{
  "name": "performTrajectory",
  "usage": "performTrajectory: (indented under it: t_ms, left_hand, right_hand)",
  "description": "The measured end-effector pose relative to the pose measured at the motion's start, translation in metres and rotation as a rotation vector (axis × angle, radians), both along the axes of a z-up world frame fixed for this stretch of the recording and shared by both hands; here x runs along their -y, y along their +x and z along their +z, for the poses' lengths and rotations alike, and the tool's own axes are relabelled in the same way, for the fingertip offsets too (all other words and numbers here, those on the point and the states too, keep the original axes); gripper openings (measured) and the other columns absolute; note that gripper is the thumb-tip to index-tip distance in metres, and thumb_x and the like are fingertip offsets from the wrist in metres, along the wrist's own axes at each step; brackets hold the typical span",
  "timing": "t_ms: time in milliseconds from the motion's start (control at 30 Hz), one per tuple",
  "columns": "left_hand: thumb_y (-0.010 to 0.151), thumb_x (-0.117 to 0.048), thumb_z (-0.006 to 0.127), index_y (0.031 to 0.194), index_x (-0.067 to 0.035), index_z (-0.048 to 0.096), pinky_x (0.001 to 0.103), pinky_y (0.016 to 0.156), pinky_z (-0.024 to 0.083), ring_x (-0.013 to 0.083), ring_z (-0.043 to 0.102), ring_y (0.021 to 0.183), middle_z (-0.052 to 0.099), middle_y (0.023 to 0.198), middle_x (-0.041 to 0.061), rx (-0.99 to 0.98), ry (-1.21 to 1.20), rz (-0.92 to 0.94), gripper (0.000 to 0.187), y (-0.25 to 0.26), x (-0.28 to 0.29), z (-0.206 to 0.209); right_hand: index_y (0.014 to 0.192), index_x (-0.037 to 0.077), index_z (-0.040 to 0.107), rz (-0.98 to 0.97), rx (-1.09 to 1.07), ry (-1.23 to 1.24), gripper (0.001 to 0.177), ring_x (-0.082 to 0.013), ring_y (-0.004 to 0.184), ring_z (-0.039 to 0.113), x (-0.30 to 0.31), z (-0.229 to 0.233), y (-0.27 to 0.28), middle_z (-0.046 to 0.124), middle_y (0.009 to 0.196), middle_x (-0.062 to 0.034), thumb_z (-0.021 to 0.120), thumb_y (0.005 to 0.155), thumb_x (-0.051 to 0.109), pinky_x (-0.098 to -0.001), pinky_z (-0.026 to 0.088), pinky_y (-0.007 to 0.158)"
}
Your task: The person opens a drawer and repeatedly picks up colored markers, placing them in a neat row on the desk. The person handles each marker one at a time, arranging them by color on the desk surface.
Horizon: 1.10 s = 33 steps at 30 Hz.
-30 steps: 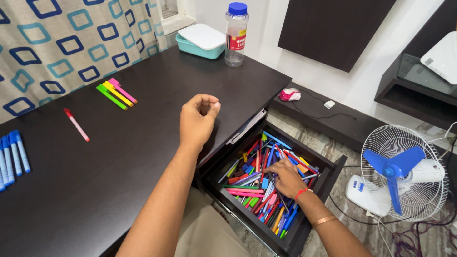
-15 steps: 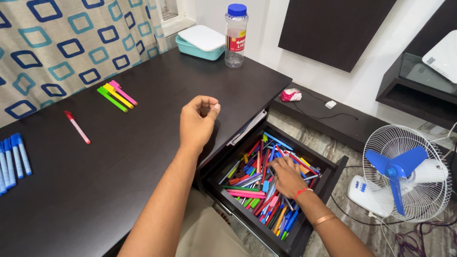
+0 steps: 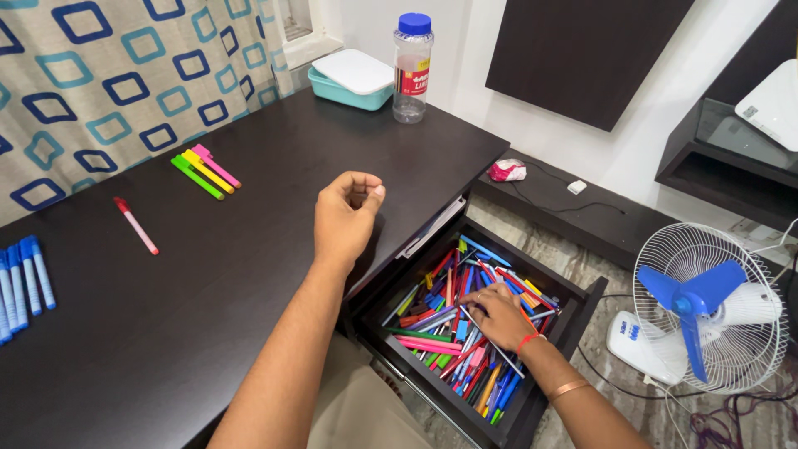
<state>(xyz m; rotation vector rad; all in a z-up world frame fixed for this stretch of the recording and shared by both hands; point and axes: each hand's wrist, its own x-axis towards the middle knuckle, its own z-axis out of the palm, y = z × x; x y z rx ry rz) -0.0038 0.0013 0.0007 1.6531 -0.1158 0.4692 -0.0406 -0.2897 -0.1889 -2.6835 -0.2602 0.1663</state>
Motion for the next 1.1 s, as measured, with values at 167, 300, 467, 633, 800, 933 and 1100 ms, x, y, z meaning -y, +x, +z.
performTrajectory:
  t_ms: [167,300,467,633,800,933,1100]
  left_hand:
    - [0.09,-0.008,0.073,0.096,-0.003,0.072,0.025,0.067,0.052,0.0065,0.062,0.07,0.071,0.083,0.0,-0.008,-0.013,-0.007,0.008,0.0,0.0,0.001]
    - [0.09,-0.008,0.072,0.096,-0.003,0.072,0.025,0.068,0.052,0.0063,0.062,0.071,0.071,0.084,-0.001,-0.015,-0.013,-0.005,0.008,-0.001,0.0,0.001]
    - [0.09,-0.008,0.073,0.096,-0.003,0.073,0.025,0.069,0.053,0.007,0.063,0.072,0.071,0.083,0.0,0.005,-0.004,-0.005,0.008,0.002,0.0,-0.001]
    - [0.09,-0.007,0.073,0.096,-0.002,0.072,0.025,0.068,0.052,0.0069,0.062,0.072,0.071,0.083,-0.001,0.018,-0.04,-0.02,0.008,0.004,-0.001,-0.005]
    - [0.09,-0.007,0.073,0.096,-0.002,0.072,0.024,0.067,0.052,0.0062,0.062,0.071,0.071,0.083,0.0,0.036,-0.046,-0.018,0.007,0.007,-0.001,-0.009]
    - [0.09,-0.006,0.072,0.096,-0.002,0.072,0.024,0.067,0.051,0.0055,0.062,0.071,0.071,0.084,-0.001,0.044,-0.098,-0.033,0.007,0.008,-0.001,-0.011]
    - [0.09,-0.006,0.072,0.097,-0.003,0.072,0.024,0.067,0.052,0.006,0.061,0.07,0.071,0.084,-0.001,0.028,-0.079,0.003,0.008,0.006,-0.001,-0.008]
  right_hand:
    - [0.122,0.027,0.073,0.047,0.056,0.049,0.031,-0.0211,0.127,0.045,0.001,-0.004,-0.001,0.072,0.116,0.0047,0.061,0.094,0.03,-0.045,0.028,0.109]
    - [0.123,0.026,0.073,0.033,0.038,0.121,0.032,-0.0227,0.131,0.041,0.001,-0.004,0.001,0.068,0.123,0.0028,0.06,0.094,0.032,-0.0479,0.025,0.109]
    - [0.108,0.023,0.081,-0.103,0.196,0.191,0.022,-0.0214,0.116,0.059,0.006,-0.001,0.005,0.075,0.107,-0.0012,0.073,0.091,0.033,-0.0393,0.045,0.101]
    - [0.104,0.011,0.08,-0.245,0.198,0.494,0.02,-0.0176,0.089,0.07,0.024,-0.008,0.008,0.077,0.095,-0.0057,0.082,0.084,0.015,-0.033,0.056,0.082]
    - [0.111,-0.003,0.064,-0.37,0.2,0.961,0.029,-0.0116,0.087,0.07,0.028,-0.008,0.017,0.073,0.096,-0.0078,0.076,0.085,0.002,-0.0251,0.057,0.079]
    - [0.121,-0.002,0.064,-0.422,0.282,1.096,0.034,-0.0116,0.087,0.067,0.016,0.023,0.023,0.071,0.097,-0.0063,0.073,0.089,0.002,-0.0258,0.056,0.079]
    - [0.119,-0.001,0.069,-0.323,0.369,1.126,0.028,-0.0097,0.092,0.067,-0.007,0.084,0.039,0.073,0.103,-0.0036,0.072,0.092,0.004,-0.0234,0.055,0.085]
